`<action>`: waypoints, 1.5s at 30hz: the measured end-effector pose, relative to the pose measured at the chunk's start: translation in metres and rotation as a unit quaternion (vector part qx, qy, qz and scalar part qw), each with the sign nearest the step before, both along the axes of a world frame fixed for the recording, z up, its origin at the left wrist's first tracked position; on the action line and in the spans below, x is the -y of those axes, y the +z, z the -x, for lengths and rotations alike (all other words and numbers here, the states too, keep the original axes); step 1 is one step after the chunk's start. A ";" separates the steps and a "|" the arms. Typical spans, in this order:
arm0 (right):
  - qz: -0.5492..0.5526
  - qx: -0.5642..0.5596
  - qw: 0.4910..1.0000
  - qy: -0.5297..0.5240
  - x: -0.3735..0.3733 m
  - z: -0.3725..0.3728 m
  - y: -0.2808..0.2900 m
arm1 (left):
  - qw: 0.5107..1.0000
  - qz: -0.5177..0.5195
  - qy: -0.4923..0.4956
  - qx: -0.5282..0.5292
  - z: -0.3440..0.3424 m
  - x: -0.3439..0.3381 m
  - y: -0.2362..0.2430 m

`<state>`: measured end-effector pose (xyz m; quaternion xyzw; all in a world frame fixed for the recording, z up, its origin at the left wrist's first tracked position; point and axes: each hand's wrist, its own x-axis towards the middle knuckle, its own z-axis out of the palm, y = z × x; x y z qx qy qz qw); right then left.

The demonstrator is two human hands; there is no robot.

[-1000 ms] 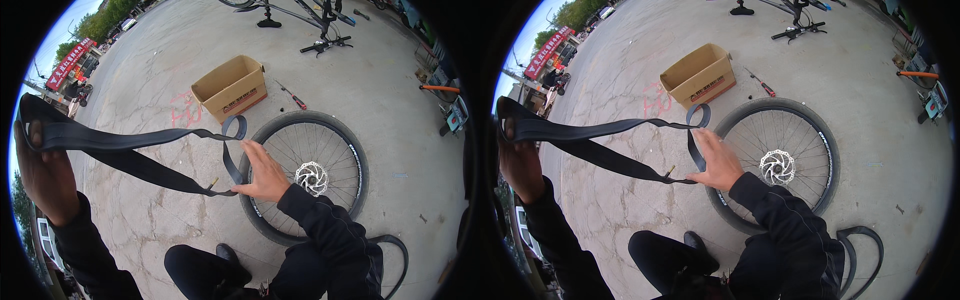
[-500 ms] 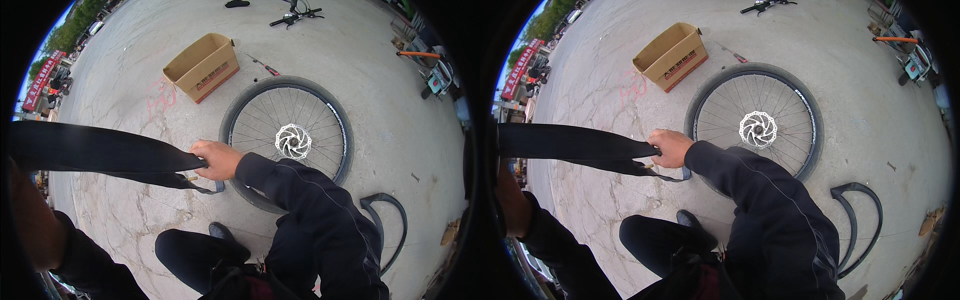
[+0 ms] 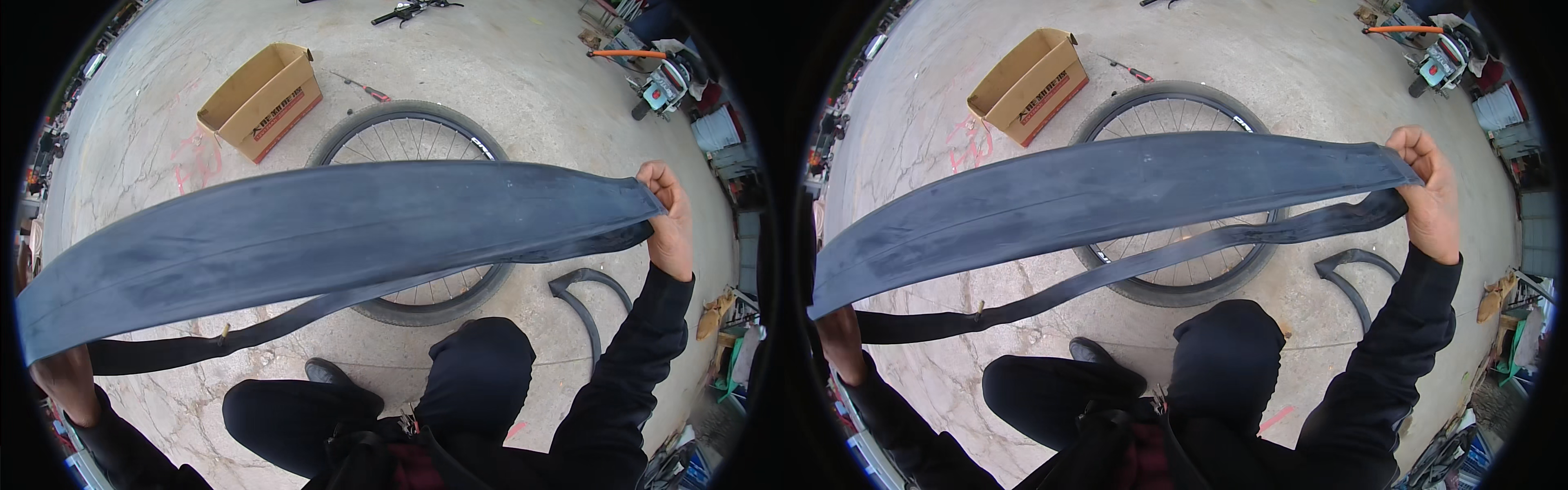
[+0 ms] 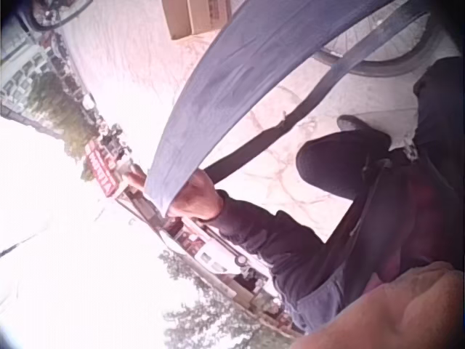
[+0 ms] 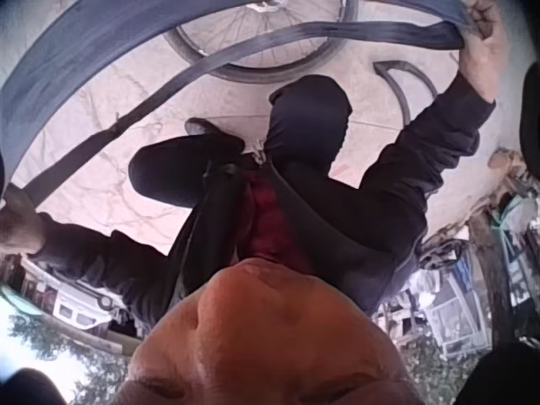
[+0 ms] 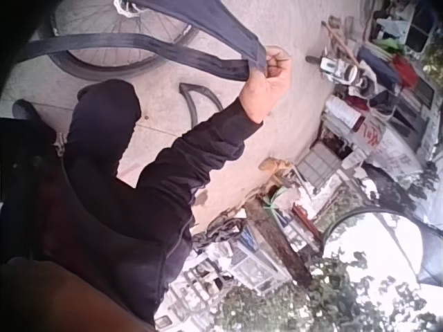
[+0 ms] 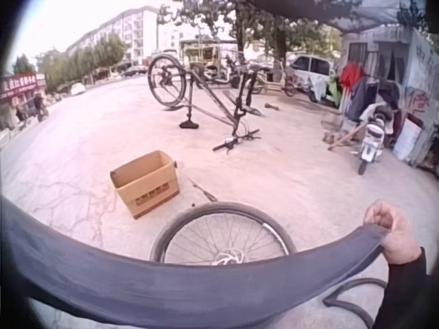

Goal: The person removes the old tire and inner tube from a bicycle wheel, installs a new inner tube, and then fits a new tire onto the rim. They then use a pump to inflate the tire.

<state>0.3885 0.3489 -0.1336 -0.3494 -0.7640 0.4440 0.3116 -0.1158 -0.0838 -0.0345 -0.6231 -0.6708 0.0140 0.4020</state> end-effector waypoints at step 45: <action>0.135 0.229 0.959 -0.098 0.041 0.117 -0.390 | 0.788 0.306 -0.037 0.533 0.010 -0.153 -0.412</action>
